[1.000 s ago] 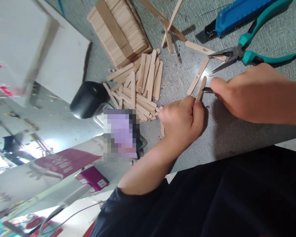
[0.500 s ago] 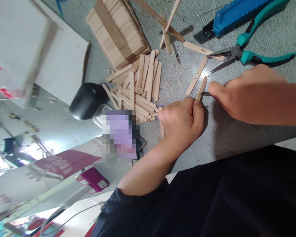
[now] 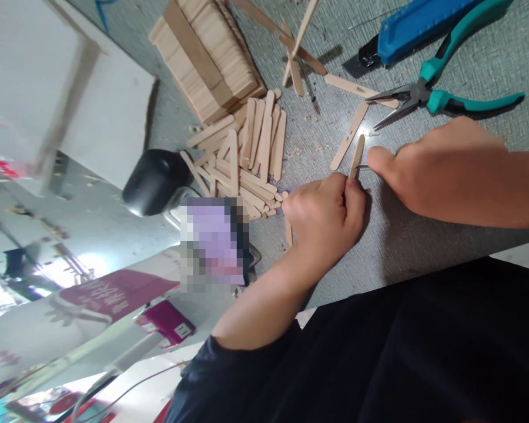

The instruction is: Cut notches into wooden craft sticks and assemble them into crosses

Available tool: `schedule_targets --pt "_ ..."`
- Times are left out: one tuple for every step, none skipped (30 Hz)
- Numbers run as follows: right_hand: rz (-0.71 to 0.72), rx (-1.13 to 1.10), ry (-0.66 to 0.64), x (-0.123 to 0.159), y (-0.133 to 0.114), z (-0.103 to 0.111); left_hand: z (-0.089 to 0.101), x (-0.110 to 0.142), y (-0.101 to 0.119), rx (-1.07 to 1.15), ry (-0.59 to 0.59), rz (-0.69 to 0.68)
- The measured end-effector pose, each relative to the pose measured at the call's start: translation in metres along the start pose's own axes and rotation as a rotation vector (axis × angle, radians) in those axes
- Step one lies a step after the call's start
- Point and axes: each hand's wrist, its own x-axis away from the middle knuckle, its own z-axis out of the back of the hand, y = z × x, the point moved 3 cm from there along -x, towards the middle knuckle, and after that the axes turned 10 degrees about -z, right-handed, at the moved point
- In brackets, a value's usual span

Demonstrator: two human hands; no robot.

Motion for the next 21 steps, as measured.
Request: schedule_targets --pt "-0.003 -0.007 -0.008 0.0 0.0 0.001 0.0 0.0 0.0 0.011 0.003 -0.002" --pt "-0.011 -0.012 -0.018 0.0 -0.001 0.001 0.001 0.001 0.0 0.025 0.004 -0.001" --pt "-0.02 -0.011 -0.031 0.0 -0.001 0.001 0.001 0.001 0.0 0.041 0.003 0.004" --pt "-0.024 -0.009 -0.042 0.0 -0.001 0.0 0.001 0.002 0.0 0.057 0.002 0.007" --pt "-0.023 -0.006 -0.049 0.0 -0.002 0.0 0.002 0.003 0.001 0.072 0.001 0.008" --pt "-0.019 -0.002 -0.045 0.0 -0.001 -0.001 0.002 0.003 0.001 0.083 -0.003 0.006" --pt "-0.015 -0.002 -0.035 0.0 -0.001 -0.001 0.002 0.003 0.001 0.086 -0.008 0.003" --pt "-0.006 -0.005 -0.02 0.0 0.0 -0.002 0.002 0.004 0.001 0.083 -0.014 0.0" --pt "0.0 -0.004 0.002 0.0 0.001 -0.002 0.002 0.004 0.001 0.074 -0.021 0.0" --pt "0.004 0.0 0.016 0.0 0.003 -0.003 0.002 0.004 0.001 0.064 -0.029 0.004" --pt "0.012 0.009 0.026 0.0 0.005 -0.004 0.002 0.004 0.0 0.055 -0.037 0.009" --pt "0.021 0.02 0.037 -0.001 0.007 -0.004 0.002 0.004 0.0 0.049 -0.038 0.009" --pt "0.027 0.029 0.045 -0.001 0.009 -0.005 0.002 0.004 0.0 0.044 -0.038 0.006" --pt "0.033 0.028 0.053 -0.002 0.011 -0.005 0.002 0.004 0.0 0.038 -0.035 0.0" --pt "0.039 0.018 0.055 -0.003 0.013 -0.005 0.002 0.004 0.0 0.031 -0.031 -0.007" --pt "0.05 -0.001 0.054 -0.003 0.014 -0.006 0.002 0.004 0.0 0.023 -0.029 -0.013" --pt "0.051 -0.018 0.056 -0.004 0.015 -0.006 0.001 0.004 0.0 0.016 -0.027 -0.016" --pt "0.05 -0.033 0.05 -0.005 0.016 -0.007 0.001 0.004 0.0 0.011 -0.025 -0.017" --pt "0.049 -0.043 0.046 -0.005 0.017 -0.007 0.001 0.004 0.0 0.007 -0.024 -0.018" --pt "0.045 -0.048 0.044 -0.005 0.017 -0.007 0.001 0.004 0.0 0.007 -0.023 -0.019" --pt "0.039 -0.049 0.041 -0.005 0.017 -0.007 0.001 0.004 0.0 0.007 -0.022 -0.019"
